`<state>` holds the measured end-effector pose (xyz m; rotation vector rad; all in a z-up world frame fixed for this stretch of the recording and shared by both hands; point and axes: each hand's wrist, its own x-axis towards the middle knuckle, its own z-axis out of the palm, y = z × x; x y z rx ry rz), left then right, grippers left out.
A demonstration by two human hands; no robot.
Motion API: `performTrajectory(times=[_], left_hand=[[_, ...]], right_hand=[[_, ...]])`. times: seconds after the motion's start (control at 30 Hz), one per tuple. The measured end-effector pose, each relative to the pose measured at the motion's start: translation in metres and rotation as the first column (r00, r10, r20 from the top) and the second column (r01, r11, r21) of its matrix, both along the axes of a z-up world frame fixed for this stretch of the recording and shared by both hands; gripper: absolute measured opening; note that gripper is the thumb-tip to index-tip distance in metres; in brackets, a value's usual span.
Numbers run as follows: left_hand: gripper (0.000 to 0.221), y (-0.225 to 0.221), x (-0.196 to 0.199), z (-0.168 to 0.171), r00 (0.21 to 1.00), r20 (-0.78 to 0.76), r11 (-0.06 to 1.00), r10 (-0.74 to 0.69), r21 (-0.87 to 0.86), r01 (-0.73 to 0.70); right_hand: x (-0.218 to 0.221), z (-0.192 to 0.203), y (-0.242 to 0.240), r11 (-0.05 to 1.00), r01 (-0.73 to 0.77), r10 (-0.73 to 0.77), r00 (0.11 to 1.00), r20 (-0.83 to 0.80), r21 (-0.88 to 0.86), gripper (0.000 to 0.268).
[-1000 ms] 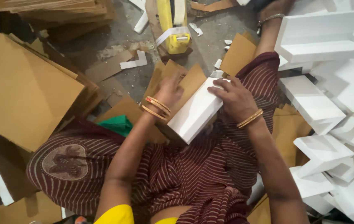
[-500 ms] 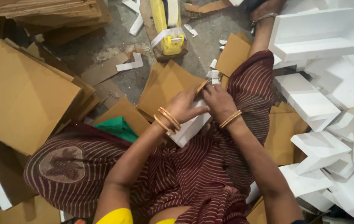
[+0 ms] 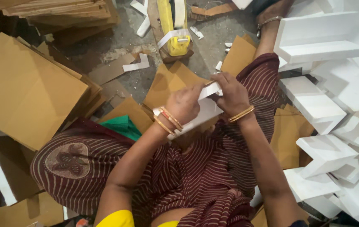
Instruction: The person sits on the floor and assembles small cardboard boxes by inserting white foam inserts and sealing the flaps with adhesive tape. The person repeatedly picks up foam pieces, places them inside the boxes, and uses a tape dispenser to seal each box.
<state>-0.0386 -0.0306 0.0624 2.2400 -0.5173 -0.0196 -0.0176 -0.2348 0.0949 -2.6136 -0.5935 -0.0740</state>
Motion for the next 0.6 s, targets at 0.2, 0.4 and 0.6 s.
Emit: performTrajectory(times=[0.2, 0.4, 0.6], left_hand=[[0.042, 0.039, 0.032, -0.021, 0.955, 0.254, 0.929, 0.152, 0.293, -0.226], [0.059, 0.057, 0.038, -0.057, 0.922, 0.375, 0.916, 0.097, 0.329, -0.231], [0.062, 0.059, 0.037, -0.070, 0.916, 0.391, 0.924, 0.089, 0.310, -0.222]], right_hand=[[0.004, -0.054, 0.033, 0.973, 0.195, -0.198, 0.980, 0.009, 0.121, 0.047], [0.010, -0.077, 0.041, 0.945, 0.285, -0.239, 0.936, -0.257, 0.159, 0.087], [-0.009, -0.057, 0.005, 0.932, 0.249, -0.183, 0.951, -0.250, 0.262, 0.083]])
